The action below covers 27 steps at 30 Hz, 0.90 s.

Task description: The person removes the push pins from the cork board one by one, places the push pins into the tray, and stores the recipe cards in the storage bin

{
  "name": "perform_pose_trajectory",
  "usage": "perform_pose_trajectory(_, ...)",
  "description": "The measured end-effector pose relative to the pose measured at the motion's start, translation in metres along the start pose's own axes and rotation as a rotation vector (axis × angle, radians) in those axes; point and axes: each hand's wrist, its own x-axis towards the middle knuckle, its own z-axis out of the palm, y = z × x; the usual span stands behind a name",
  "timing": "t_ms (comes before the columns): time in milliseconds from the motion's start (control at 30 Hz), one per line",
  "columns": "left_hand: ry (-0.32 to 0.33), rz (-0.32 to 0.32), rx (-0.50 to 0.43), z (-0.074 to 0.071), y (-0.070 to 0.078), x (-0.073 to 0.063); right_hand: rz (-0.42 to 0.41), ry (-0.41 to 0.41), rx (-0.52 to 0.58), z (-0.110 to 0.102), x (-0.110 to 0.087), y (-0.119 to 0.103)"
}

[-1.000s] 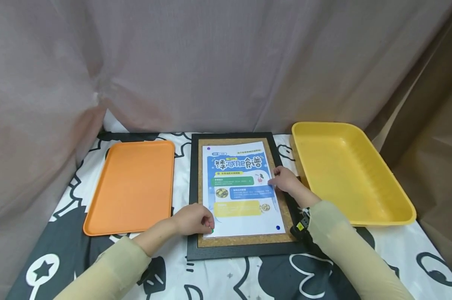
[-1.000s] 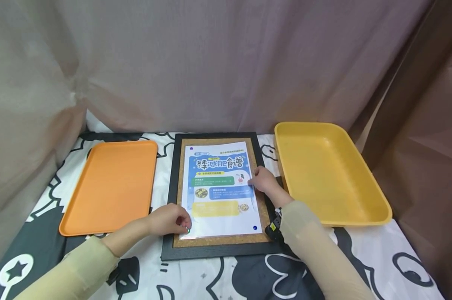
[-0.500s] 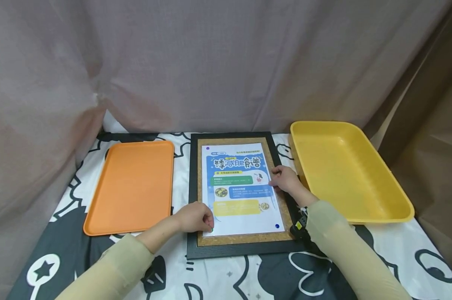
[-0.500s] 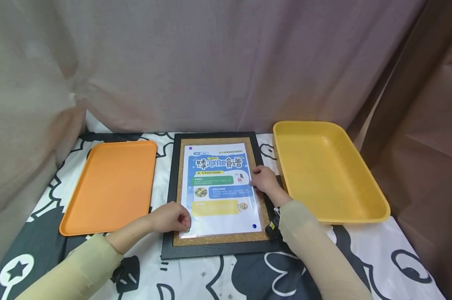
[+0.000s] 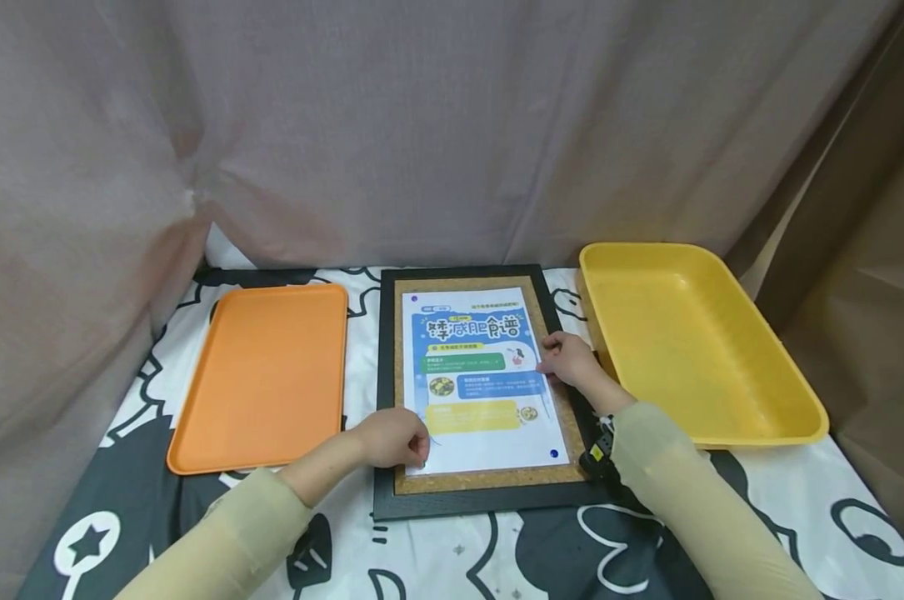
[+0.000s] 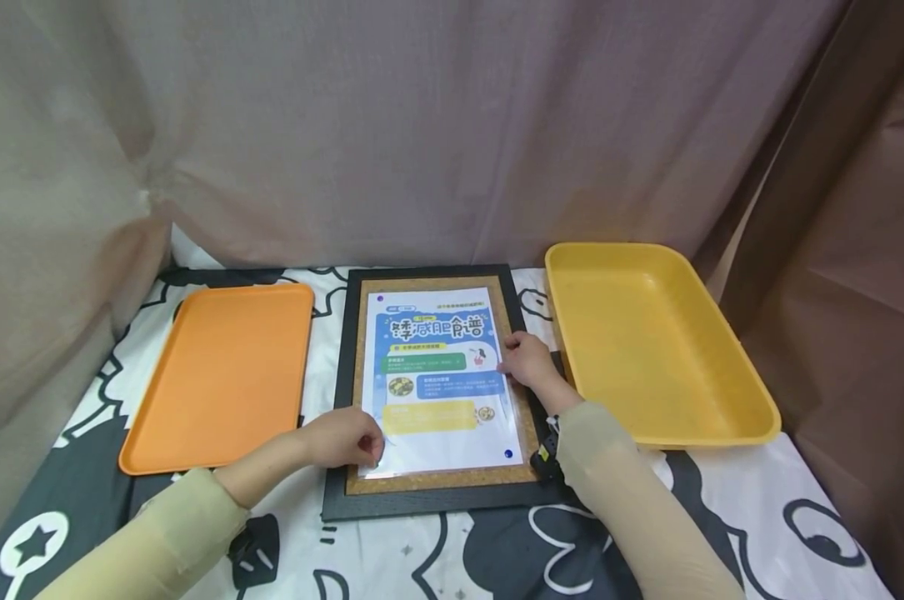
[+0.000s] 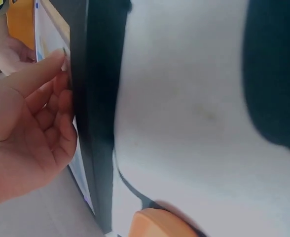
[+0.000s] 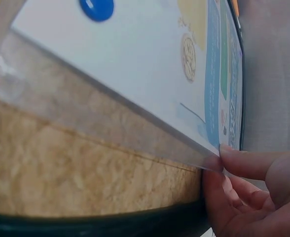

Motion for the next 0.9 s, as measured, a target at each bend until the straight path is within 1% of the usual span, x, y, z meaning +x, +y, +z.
perform_pose_trajectory(133, -0.039, -0.006, 0.010, -0.002, 0.003, 0.000, 0.000, -0.007, -0.005, 0.002, -0.001, 0.001)
perform_pose_trajectory(267, -0.088, -0.011, -0.018, -0.007, 0.004, 0.000, -0.015, -0.004, -0.012, 0.004, -0.001, 0.001)
perform_pose_trajectory(333, -0.140, -0.009, -0.069, -0.009, 0.004, 0.000, -0.020, 0.004, -0.019, 0.004, 0.000, 0.000)
perform_pose_trajectory(433, -0.232, 0.000, -0.194, -0.013, 0.001, 0.000, -0.030, 0.011, -0.028, 0.004, -0.001, -0.001)
perform_pose_trajectory(500, -0.259, 0.014, -0.268, -0.014, -0.003, 0.000, -0.032, 0.009, -0.032, 0.003, -0.001, -0.001)
perform_pose_trajectory(533, -0.259, 0.018, -0.301, -0.015, -0.005, 0.000, -0.031, 0.008, -0.033, 0.003, -0.001, -0.002)
perform_pose_trajectory(567, -0.245, 0.014, -0.333, -0.017, -0.008, 0.000, -0.028, 0.006, -0.033, 0.003, -0.002, -0.002)
perform_pose_trajectory(633, -0.194, -0.006, -0.382, -0.022, -0.013, 0.000, -0.024, 0.001, -0.031, 0.002, -0.002, -0.003)
perform_pose_trajectory(733, -0.127, -0.051, -0.458, -0.034, -0.019, 0.000, -0.004, 0.001, -0.032, 0.001, -0.003, -0.005)
perform_pose_trajectory(900, -0.032, -0.087, -0.521, -0.053, -0.030, 0.001, 0.004, -0.001, -0.030, -0.001, -0.004, -0.006)
